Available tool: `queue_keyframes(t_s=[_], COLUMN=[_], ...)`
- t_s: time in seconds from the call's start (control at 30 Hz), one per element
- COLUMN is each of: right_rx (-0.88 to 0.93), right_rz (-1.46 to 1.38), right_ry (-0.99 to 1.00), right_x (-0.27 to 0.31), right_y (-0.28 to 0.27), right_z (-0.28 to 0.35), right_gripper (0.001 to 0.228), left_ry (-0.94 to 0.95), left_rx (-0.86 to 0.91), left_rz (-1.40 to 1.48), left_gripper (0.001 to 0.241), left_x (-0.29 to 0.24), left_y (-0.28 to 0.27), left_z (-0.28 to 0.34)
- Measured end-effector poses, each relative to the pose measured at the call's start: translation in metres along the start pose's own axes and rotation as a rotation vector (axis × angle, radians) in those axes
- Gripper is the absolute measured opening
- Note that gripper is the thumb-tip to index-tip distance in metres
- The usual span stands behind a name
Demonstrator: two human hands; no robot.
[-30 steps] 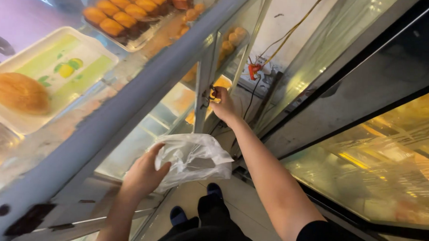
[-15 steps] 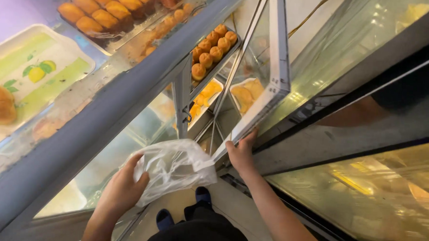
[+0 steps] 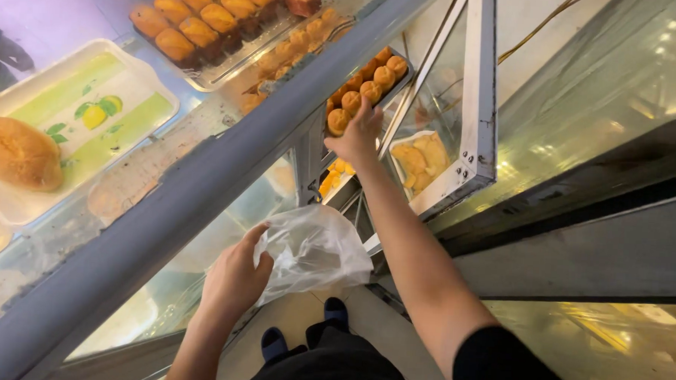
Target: The recorder prepares a sauce by gathering ingredients from a cupboard and seasoning a pot on a scale.
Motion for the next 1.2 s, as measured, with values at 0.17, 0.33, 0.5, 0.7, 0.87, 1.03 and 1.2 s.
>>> queue_keyframes(t_s=[0.17,0.33,0.5,0.7,0.87,1.03,1.2], right_rx=[0.186,0.427,0.452,0.364,0.154,0.605,0.658], right_rz=[0.251,0.448,0.461,0.254,-0.647,-1.25,-1.518], right_ry=[0.007,0.179,0.087,-0.043,0.115,0.306,0.537], right_x=[0.021,0.017,0.041,-0.002,0.059,0.05,0.048], right_y=[0.013,0.023,0.014,0.017,-0.084,-0.141,-0.05], right_z=[-0.061,-0.076,-0.069,-0.069,0.062,0.142,0.165], right_gripper=[0.149,0.118,0.098,0.093,0.118,0.091,0.067], left_ry=[0.055,0.086,0.124,0.098,0.109,0.192,0.254], left_rx=[-0.008,0.036,0.042,0.05,0.054,0.147,0.051], left_rz=[0.035,0.142,0.156,0.161,0.094,-0.015,0.559], left_gripper=[0.061,0.062,0.062,0.063,0.066,0.086,0.079], left_x=[0.023,0.031,0.029,0.022,0.013,0.002,0.006], left_y=[0.017,0.026,0.022,0.024,0.03,0.045,0.116], left_z=[-0.011,-0.013,-0.012,-0.015,-0.021,-0.03,-0.072])
Point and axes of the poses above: each hand's wrist, its own z-axis away from the middle knuckle, its own y-axis out of the palm, x = y × z, the point moved 2 cm from there along -z, towards the middle knuckle, and after that the axes turned 6 degrees about -z, right-handed, at the moved point
